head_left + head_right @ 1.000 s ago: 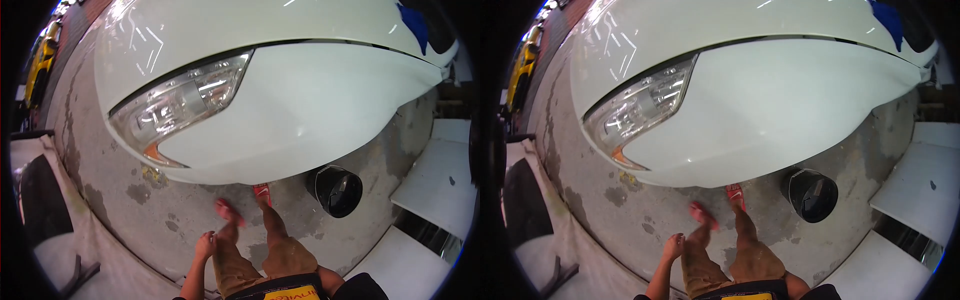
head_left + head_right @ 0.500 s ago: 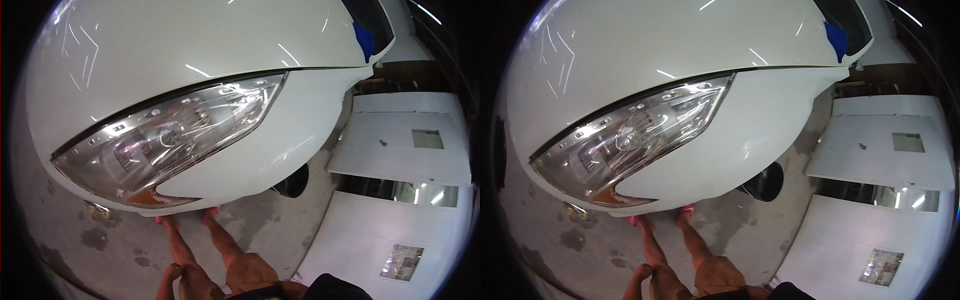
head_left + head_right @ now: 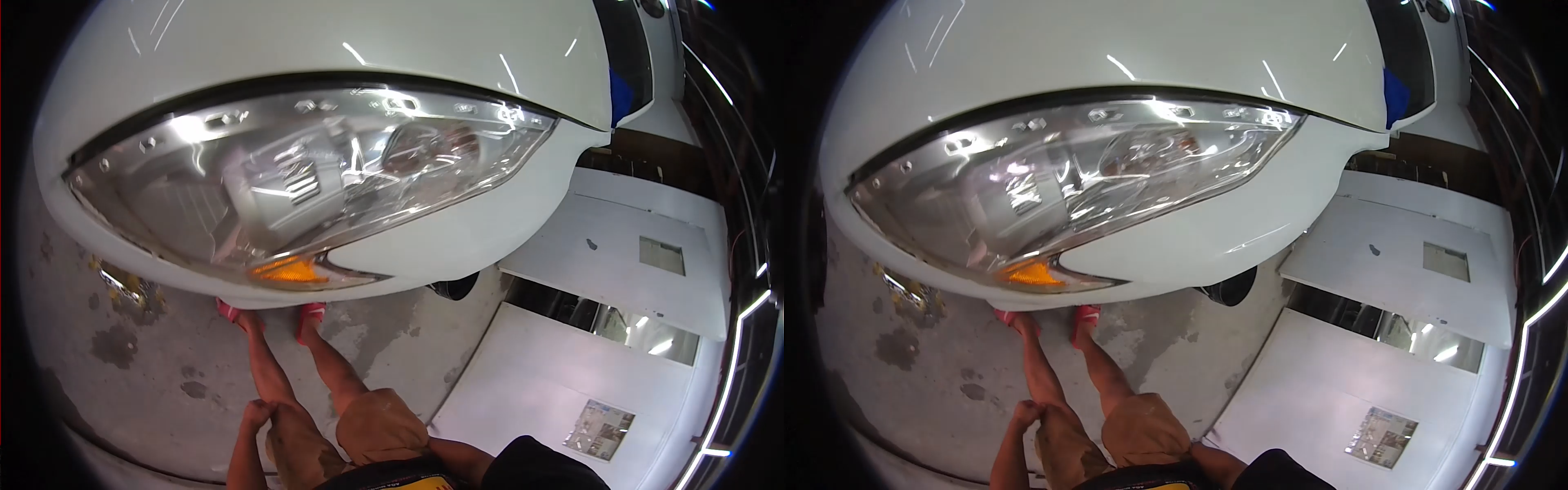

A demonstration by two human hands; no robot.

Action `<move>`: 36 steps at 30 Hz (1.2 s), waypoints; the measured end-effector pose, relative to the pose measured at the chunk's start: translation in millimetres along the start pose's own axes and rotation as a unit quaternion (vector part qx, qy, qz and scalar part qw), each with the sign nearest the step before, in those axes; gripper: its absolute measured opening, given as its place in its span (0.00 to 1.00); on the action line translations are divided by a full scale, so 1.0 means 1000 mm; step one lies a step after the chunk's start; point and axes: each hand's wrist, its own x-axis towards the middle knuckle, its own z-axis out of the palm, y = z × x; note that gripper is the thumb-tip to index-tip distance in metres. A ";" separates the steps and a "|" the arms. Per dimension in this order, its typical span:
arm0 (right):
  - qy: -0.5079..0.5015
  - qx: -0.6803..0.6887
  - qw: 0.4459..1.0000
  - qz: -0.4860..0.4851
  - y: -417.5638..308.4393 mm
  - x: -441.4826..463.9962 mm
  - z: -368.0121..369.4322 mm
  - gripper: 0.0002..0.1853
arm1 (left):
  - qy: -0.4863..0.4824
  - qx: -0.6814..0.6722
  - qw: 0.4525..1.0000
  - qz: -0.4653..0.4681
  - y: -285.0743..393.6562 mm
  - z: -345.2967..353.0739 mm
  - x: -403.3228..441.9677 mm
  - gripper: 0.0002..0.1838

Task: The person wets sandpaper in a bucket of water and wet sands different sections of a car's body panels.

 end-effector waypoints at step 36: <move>-0.167 0.085 0.948 -0.258 -0.156 0.199 0.212 0.26 | 0.178 0.214 0.946 -0.165 0.076 0.147 -0.001 0.32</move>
